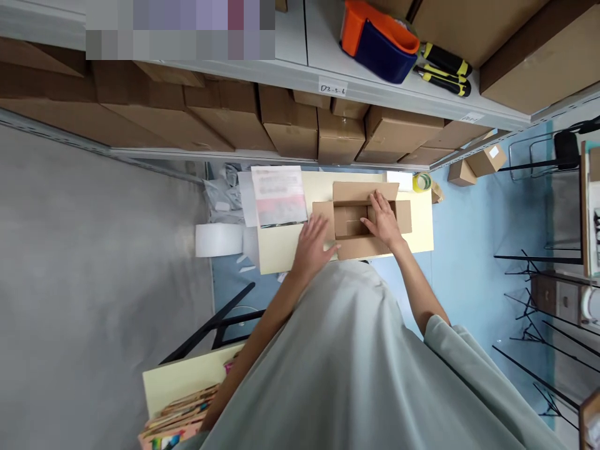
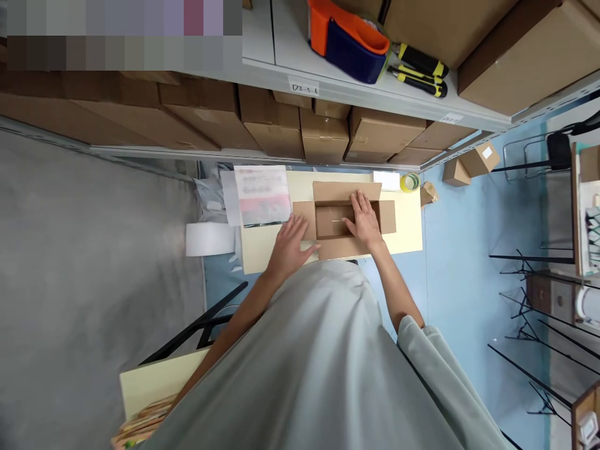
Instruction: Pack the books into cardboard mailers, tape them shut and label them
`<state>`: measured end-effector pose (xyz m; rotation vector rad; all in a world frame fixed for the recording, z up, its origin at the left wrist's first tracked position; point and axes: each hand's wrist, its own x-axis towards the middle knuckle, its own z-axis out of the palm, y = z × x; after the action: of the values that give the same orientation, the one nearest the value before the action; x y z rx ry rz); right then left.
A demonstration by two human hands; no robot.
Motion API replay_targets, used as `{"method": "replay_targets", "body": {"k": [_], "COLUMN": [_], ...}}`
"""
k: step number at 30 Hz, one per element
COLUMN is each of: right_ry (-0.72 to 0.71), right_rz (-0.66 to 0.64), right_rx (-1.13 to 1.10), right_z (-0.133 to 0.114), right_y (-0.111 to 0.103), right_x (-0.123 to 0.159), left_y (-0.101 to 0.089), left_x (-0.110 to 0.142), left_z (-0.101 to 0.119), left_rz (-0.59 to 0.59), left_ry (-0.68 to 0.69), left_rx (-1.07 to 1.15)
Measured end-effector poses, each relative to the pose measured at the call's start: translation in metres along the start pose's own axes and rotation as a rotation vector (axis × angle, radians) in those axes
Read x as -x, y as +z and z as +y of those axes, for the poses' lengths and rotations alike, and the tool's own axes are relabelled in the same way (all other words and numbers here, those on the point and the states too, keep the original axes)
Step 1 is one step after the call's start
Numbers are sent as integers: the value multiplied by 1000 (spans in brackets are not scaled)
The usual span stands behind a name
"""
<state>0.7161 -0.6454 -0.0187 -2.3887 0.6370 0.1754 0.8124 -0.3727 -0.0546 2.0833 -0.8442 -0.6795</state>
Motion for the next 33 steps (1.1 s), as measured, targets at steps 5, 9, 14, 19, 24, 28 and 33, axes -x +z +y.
{"method": "replay_targets", "body": {"k": [5, 9, 14, 19, 24, 28, 33], "right_ry": [31, -41, -185, -31, 349, 470, 366], "right_rz": [-6, 60, 18, -185, -298, -250, -144], "right_rx": [28, -29, -245, -355, -313, -334, -382], "right_z": [-4, -33, -101, -144, -146, -142, -141], "right_y": [-2, -10, 23, 117, 194, 217, 212], "right_x": [-8, -11, -41, -104, -144, -148, -142], "left_y": [28, 12, -40, -86, -88, -81, -81], "left_x": [-6, -2, -16, -54, -69, -65, -64], "left_z": [3, -14, -86, -167, -193, -187, -167], "left_rz": [-69, 22, 336, 585, 564, 564, 566], "left_ry": [39, 0, -278, -767, -918, -872, -733], "left_rx": [-22, 57, 90, 130, 188, 158, 122]}}
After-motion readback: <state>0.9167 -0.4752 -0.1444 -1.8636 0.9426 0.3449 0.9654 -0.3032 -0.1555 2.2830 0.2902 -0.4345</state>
